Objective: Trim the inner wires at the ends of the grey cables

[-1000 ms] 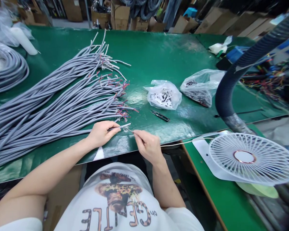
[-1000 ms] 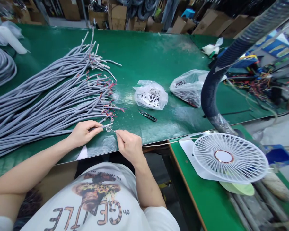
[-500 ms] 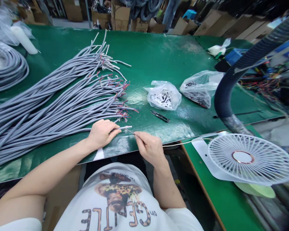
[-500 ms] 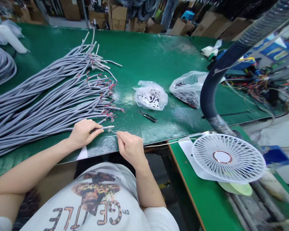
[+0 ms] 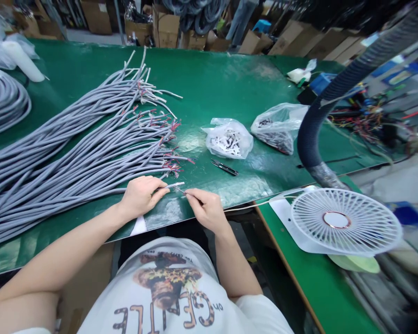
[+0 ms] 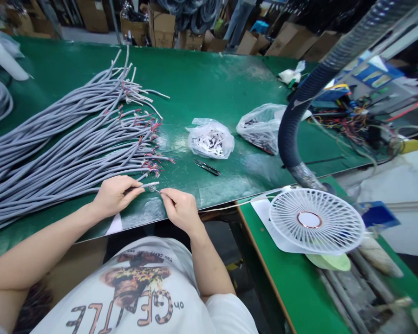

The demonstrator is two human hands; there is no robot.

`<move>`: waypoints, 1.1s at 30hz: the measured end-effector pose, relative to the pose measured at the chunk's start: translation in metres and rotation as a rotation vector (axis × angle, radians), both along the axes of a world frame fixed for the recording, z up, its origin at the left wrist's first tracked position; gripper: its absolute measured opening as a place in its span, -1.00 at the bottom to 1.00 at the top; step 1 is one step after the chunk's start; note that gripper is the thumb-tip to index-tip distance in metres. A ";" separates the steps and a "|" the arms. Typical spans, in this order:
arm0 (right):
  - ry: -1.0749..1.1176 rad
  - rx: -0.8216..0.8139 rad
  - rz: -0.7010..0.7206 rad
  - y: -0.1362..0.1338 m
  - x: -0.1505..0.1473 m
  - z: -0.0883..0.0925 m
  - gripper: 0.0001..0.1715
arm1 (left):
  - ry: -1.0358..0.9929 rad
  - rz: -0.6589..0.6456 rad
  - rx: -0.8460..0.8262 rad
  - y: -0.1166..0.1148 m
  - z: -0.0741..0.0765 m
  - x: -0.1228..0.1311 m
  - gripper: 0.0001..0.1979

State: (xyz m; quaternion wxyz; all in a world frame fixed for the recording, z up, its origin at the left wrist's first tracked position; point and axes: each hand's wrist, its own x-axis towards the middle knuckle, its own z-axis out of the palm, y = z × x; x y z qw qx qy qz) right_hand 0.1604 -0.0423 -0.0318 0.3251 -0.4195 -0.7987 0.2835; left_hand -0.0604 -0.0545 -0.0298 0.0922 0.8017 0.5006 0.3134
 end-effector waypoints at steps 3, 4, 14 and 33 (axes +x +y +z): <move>0.076 -0.063 0.052 0.003 -0.001 -0.001 -0.76 | -0.035 -0.036 -0.094 0.000 0.002 -0.001 -0.76; 0.099 -0.082 0.078 0.005 -0.001 0.000 -0.76 | -0.044 -0.058 -0.135 0.000 0.003 -0.002 -0.76; 0.105 -0.114 0.191 0.004 0.008 -0.003 -0.76 | -0.171 -0.350 -0.765 0.014 0.015 -0.016 -0.55; 0.262 0.093 0.496 -0.025 -0.009 0.024 -0.79 | -0.023 -0.081 -0.463 0.018 -0.007 -0.006 -0.66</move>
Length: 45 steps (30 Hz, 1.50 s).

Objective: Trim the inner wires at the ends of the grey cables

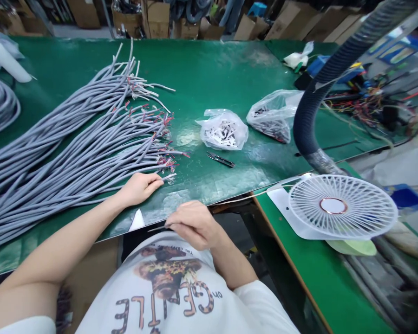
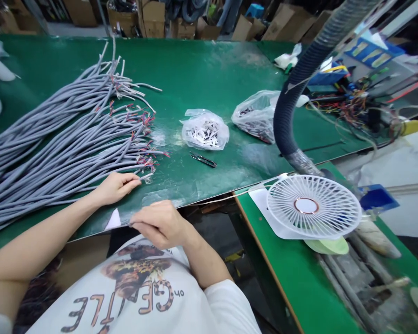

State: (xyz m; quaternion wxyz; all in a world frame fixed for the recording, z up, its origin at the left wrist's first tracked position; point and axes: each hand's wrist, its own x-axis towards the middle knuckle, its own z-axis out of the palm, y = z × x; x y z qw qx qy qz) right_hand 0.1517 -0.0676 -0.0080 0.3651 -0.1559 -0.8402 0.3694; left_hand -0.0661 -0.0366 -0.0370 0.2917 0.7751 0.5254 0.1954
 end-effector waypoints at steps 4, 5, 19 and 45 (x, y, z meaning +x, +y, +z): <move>-0.145 0.050 -0.340 0.006 0.015 0.000 -0.79 | 0.017 0.039 0.178 -0.005 0.001 0.000 -0.66; -0.180 0.060 -0.422 0.008 0.018 -0.003 -0.79 | 0.024 0.043 0.230 -0.007 0.002 0.000 -0.66; -0.481 0.137 -0.584 0.012 0.017 -0.015 -0.75 | 0.135 0.027 0.655 -0.018 0.001 0.005 -0.77; -0.579 -0.053 -0.421 0.024 0.019 0.004 -0.74 | 0.280 0.022 0.769 -0.021 0.003 0.005 -0.75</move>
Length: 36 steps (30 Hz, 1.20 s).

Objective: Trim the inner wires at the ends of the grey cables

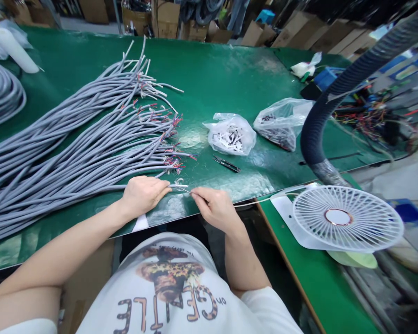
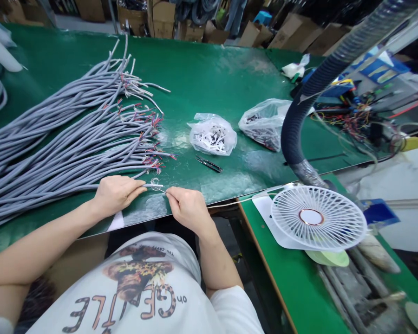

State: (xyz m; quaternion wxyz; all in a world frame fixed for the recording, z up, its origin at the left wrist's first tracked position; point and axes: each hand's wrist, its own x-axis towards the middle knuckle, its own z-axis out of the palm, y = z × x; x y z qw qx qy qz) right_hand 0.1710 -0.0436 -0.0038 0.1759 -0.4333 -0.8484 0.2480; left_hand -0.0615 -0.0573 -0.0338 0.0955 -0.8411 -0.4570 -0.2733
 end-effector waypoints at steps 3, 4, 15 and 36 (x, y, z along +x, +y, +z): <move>0.003 0.012 -0.002 0.000 0.001 0.002 -0.74 | 0.004 -0.002 0.012 0.000 0.001 0.000 -0.76; 0.004 0.017 -0.005 0.000 0.002 0.002 -0.74 | 0.004 -0.002 0.011 0.000 0.001 0.000 -0.75; -0.049 0.007 0.016 0.005 0.002 0.003 -0.75 | 0.043 0.001 -0.044 -0.001 0.000 0.001 -0.73; 0.758 -0.504 0.092 0.015 -0.014 -0.043 -0.65 | -0.100 -0.008 -0.382 0.001 -0.004 0.002 -0.68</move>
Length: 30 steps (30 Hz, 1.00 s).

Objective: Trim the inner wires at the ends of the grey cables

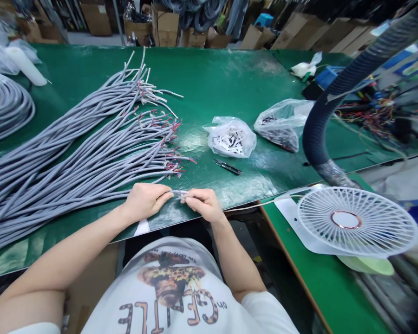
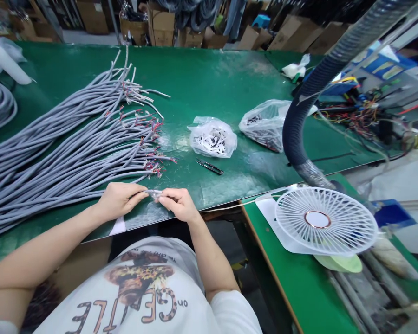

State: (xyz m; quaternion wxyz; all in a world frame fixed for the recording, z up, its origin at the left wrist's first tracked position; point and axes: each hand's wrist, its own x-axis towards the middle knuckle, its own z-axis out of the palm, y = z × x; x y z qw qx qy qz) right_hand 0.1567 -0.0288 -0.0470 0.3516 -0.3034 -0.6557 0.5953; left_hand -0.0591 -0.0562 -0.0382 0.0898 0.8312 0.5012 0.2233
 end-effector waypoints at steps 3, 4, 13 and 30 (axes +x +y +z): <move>0.325 0.015 -0.115 -0.007 0.010 0.012 -0.66 | 0.021 0.038 -0.135 0.004 -0.004 0.000 -0.69; 0.381 0.043 -0.184 -0.008 0.015 0.017 -0.67 | -0.009 0.062 -0.181 0.005 -0.004 -0.001 -0.70; -0.364 0.435 -0.228 -0.014 0.025 0.022 -0.75 | -0.288 0.145 -0.375 0.004 0.018 -0.001 -0.65; -0.547 0.713 -0.130 -0.013 0.020 0.013 -0.75 | -0.158 0.059 -0.219 -0.004 0.017 0.001 -0.73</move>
